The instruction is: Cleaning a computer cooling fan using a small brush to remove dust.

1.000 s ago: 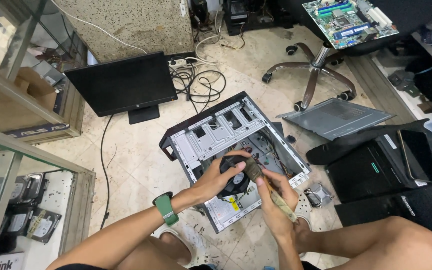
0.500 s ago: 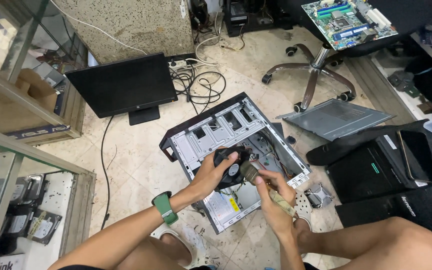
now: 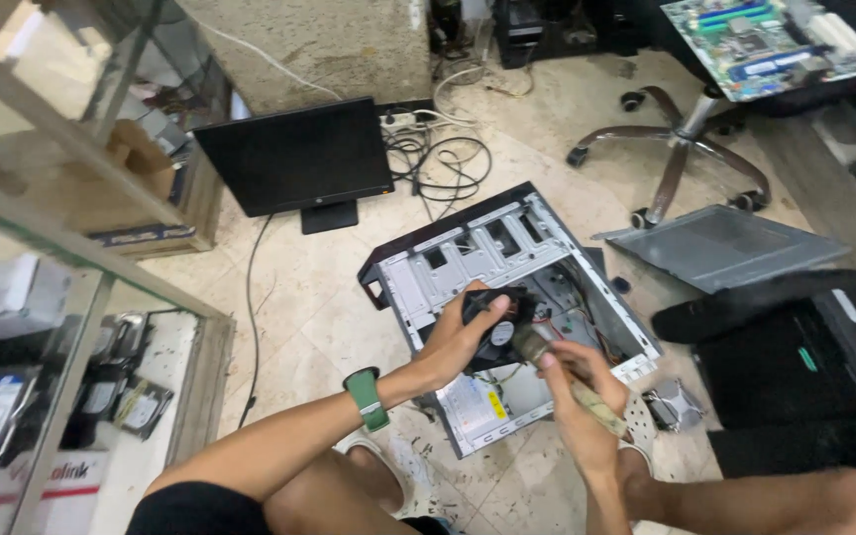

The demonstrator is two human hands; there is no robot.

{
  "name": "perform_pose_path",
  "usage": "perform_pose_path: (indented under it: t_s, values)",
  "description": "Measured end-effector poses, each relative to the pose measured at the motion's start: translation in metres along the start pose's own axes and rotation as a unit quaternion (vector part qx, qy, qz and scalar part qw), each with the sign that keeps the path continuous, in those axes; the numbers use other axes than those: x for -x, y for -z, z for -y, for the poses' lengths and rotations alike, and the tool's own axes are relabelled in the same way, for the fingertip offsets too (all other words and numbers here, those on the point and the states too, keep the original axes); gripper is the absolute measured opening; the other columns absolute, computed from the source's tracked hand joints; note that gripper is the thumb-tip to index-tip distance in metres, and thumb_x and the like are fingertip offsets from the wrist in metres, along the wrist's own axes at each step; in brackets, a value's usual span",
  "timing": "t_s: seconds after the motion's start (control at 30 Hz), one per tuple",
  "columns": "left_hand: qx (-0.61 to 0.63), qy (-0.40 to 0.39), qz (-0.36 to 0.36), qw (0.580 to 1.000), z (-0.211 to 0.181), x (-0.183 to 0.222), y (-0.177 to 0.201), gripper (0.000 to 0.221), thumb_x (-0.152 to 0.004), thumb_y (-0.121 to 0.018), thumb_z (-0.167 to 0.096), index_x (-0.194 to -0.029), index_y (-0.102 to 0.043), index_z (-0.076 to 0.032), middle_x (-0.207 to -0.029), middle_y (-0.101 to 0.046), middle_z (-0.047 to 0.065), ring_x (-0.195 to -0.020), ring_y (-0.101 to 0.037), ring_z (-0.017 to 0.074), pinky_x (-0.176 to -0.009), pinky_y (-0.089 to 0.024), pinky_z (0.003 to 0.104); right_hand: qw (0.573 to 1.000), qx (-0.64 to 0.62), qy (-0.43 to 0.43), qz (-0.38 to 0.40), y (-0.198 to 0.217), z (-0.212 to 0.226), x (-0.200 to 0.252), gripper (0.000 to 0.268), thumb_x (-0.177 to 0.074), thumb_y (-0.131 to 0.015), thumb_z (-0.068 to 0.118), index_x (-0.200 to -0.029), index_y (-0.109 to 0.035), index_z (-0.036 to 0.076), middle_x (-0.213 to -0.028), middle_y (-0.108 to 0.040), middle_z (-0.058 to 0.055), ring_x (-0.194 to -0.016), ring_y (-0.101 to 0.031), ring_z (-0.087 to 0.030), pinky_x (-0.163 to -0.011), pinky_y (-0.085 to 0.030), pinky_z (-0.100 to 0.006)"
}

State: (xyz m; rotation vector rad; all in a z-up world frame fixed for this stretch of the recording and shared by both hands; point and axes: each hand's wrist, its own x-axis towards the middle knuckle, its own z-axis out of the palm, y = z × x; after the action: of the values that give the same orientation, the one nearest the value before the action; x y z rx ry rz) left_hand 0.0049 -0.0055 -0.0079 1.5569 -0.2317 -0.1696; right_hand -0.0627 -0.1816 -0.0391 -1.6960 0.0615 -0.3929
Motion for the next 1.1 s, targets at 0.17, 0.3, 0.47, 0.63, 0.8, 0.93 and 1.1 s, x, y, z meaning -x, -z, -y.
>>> perform_pose_path:
  t_s: [0.17,0.3,0.47,0.63,0.8,0.93,1.1]
  values:
    - [0.002,0.0,-0.014,1.0,-0.001,0.0,-0.001,0.033,-0.097,-0.054,-0.042,-0.098,-0.053,-0.009,-0.08,-0.052,-0.001,-0.07,-0.048,0.0099,-0.067,-0.039,0.024,0.996,0.067,0.057,0.026,0.003,-0.001,0.003,0.034,-0.079,-0.079,-0.002,-0.111,-0.068,-0.007,-0.095,-0.075,-0.017,-0.078,-0.07,-0.02,-0.072,-0.055,-0.027]
    - [0.027,-0.003,-0.012,1.0,0.0,-0.004,0.001,0.039,-0.095,-0.054,-0.047,-0.1,-0.05,-0.009,-0.072,-0.048,-0.002,-0.06,-0.045,0.0078,-0.057,-0.037,0.023,0.988,0.125,0.094,0.016,0.009,0.013,0.002,0.036,-0.078,-0.082,-0.006,-0.111,-0.07,-0.012,-0.104,-0.073,-0.021,-0.081,-0.068,-0.023,-0.076,-0.054,-0.031]
    - [0.012,0.002,0.006,1.0,0.004,-0.003,-0.003,0.041,-0.095,-0.053,-0.05,-0.098,-0.051,-0.009,-0.076,-0.05,-0.001,-0.065,-0.048,0.0091,-0.062,-0.039,0.023,0.985,0.127,0.105,0.045,0.008,0.002,0.0,0.031,-0.079,-0.081,-0.009,-0.108,-0.072,-0.013,-0.106,-0.072,-0.022,-0.087,-0.069,-0.024,-0.078,-0.055,-0.031]
    - [0.014,0.009,-0.003,1.0,0.007,-0.005,0.0,0.048,-0.093,-0.053,-0.055,-0.089,-0.059,-0.008,-0.067,-0.05,-0.002,-0.06,-0.05,0.0095,-0.059,-0.039,0.023,0.992,0.091,0.083,0.026,0.004,-0.003,-0.002,0.02,-0.091,-0.071,-0.015,-0.109,-0.067,-0.021,-0.107,-0.067,-0.031,-0.077,-0.07,-0.034,-0.074,-0.06,-0.036]
    - [0.01,0.028,-0.015,0.999,-0.001,0.002,-0.003,0.039,-0.095,-0.054,-0.047,-0.091,-0.058,-0.009,-0.076,-0.053,-0.002,-0.068,-0.048,0.0093,-0.065,-0.039,0.024,0.997,0.021,0.043,0.056,0.012,-0.004,0.0,0.016,-0.096,-0.06,-0.002,-0.104,-0.069,-0.014,-0.109,-0.071,-0.019,-0.068,-0.071,-0.026,-0.066,-0.058,-0.03]
    - [0.008,0.044,-0.021,0.999,-0.009,0.005,-0.007,0.039,-0.094,-0.058,-0.043,-0.084,-0.06,-0.005,-0.065,-0.05,-0.002,-0.058,-0.044,0.0089,-0.053,-0.037,0.024,0.996,-0.085,0.01,0.038,0.01,-0.014,0.007,0.023,-0.097,-0.058,0.007,-0.106,-0.07,-0.011,-0.107,-0.067,-0.016,-0.068,-0.072,-0.027,-0.067,-0.059,-0.031]
    - [-0.036,0.078,0.005,0.996,-0.014,0.006,-0.01,0.05,-0.095,-0.052,-0.043,-0.101,-0.068,0.003,-0.088,-0.064,0.006,-0.077,-0.053,0.0127,-0.072,-0.045,0.026,0.987,-0.128,0.057,0.08,-0.004,-0.012,0.013,0.018,-0.086,-0.071,0.003,-0.101,-0.074,-0.006,-0.11,-0.071,-0.015,-0.07,-0.073,-0.021,-0.066,-0.069,-0.028]
